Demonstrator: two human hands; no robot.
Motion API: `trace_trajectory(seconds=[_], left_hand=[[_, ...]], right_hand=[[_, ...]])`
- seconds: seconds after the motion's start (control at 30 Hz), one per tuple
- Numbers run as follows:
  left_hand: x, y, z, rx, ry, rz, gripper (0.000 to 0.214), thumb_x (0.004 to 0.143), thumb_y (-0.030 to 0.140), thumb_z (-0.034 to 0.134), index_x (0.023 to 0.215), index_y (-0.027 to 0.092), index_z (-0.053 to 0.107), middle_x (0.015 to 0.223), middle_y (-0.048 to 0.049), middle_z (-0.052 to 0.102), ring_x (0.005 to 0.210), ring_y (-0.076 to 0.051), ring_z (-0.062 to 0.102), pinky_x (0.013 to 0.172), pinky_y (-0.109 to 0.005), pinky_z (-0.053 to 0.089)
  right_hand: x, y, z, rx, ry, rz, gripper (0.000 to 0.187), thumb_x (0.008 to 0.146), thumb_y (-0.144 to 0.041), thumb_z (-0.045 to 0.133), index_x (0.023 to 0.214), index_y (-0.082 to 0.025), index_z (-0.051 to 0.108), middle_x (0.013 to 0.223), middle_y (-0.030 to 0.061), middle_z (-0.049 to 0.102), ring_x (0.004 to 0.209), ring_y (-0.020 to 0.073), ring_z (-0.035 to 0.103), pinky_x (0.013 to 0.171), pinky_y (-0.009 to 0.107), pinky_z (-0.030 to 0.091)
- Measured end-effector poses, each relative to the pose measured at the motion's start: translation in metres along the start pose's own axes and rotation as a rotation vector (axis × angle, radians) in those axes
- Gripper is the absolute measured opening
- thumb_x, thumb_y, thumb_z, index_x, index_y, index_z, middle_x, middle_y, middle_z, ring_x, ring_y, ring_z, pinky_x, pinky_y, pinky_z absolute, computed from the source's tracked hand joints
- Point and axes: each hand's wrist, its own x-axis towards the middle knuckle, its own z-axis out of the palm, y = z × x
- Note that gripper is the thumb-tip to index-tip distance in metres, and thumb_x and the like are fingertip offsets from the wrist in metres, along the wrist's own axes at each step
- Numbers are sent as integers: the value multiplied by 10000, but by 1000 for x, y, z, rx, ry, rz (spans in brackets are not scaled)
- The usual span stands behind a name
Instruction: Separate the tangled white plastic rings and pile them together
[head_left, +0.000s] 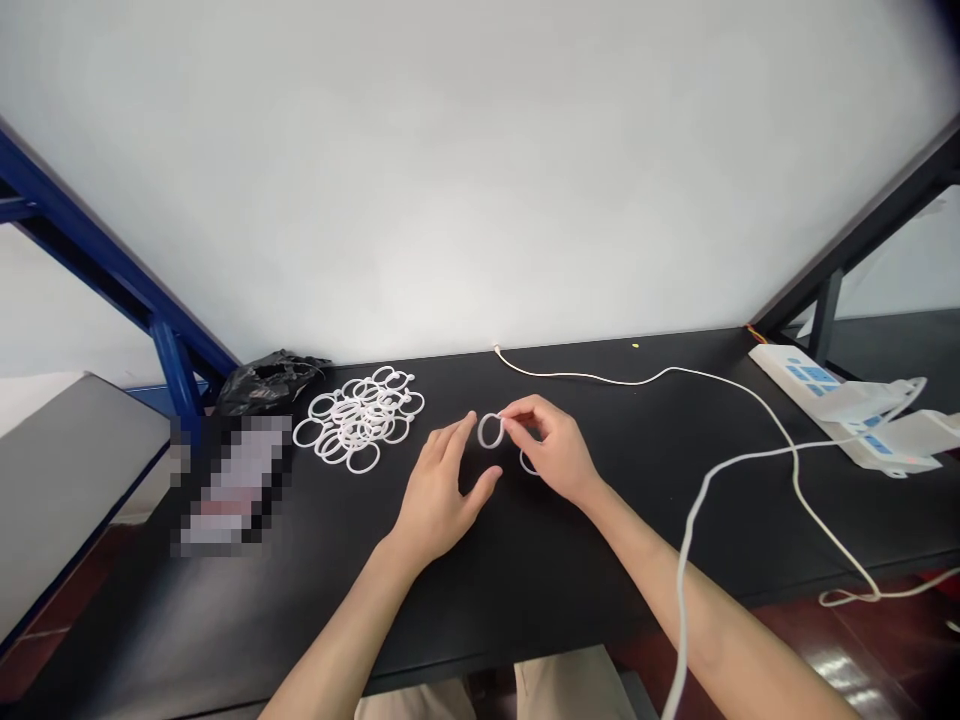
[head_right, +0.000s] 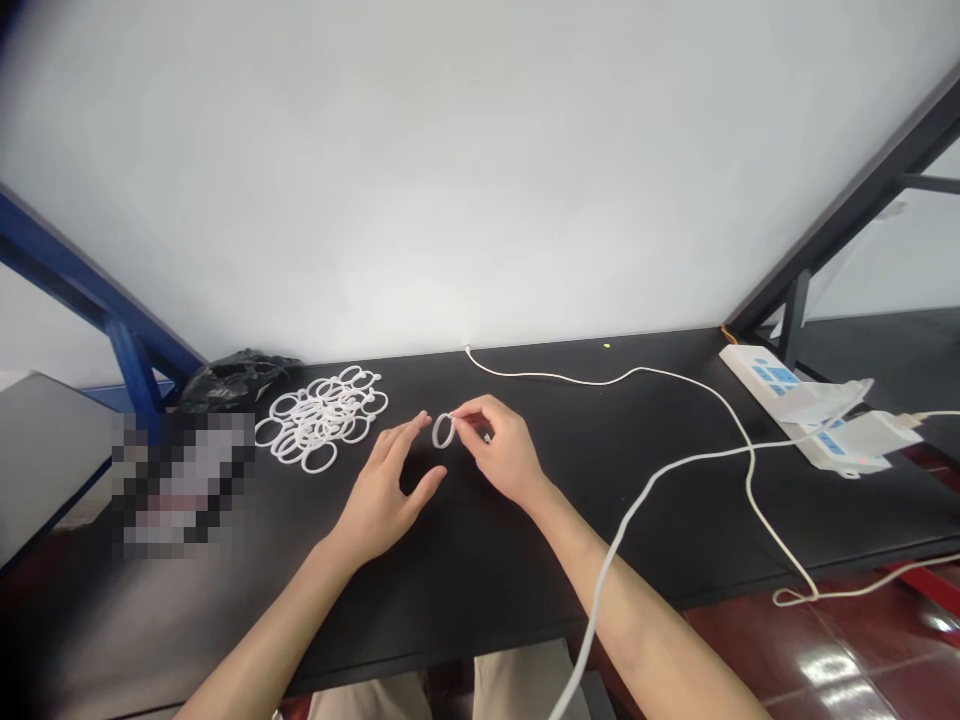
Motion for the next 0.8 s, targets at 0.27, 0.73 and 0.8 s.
trace_trajectory(seconds=[0.27, 0.73, 0.8], left_hand=[[3, -8, -2, -86, -42, -62, 405, 906, 306, 581, 1302, 231, 539, 1208, -76, 629, 1116, -227, 584, 966, -411, 516], [2, -18, 3, -78, -29, -28, 667, 863, 197, 588, 1479, 233, 334, 1172, -85, 650, 1082, -233, 598, 926, -417, 532], [2, -18, 2, -97, -32, -43, 754, 859, 202, 596, 1519, 253, 235, 1175, -73, 654, 1070, -223, 598, 910, -405, 536]], right_hand=[[-12, -9, 14, 3, -132, -62, 151, 945, -265, 567, 1057, -247, 666, 976, 20, 673, 856, 143, 668, 766, 278, 559], [-14, 1, 15, -309, -284, -150, 222, 1001, -229, 455, 1154, -250, 615, 1093, 33, 681, 934, 172, 676, 831, 338, 556], [-14, 2, 15, -314, -283, -114, 191, 995, -235, 466, 1107, -243, 620, 1049, 31, 692, 913, 176, 679, 813, 342, 555]])
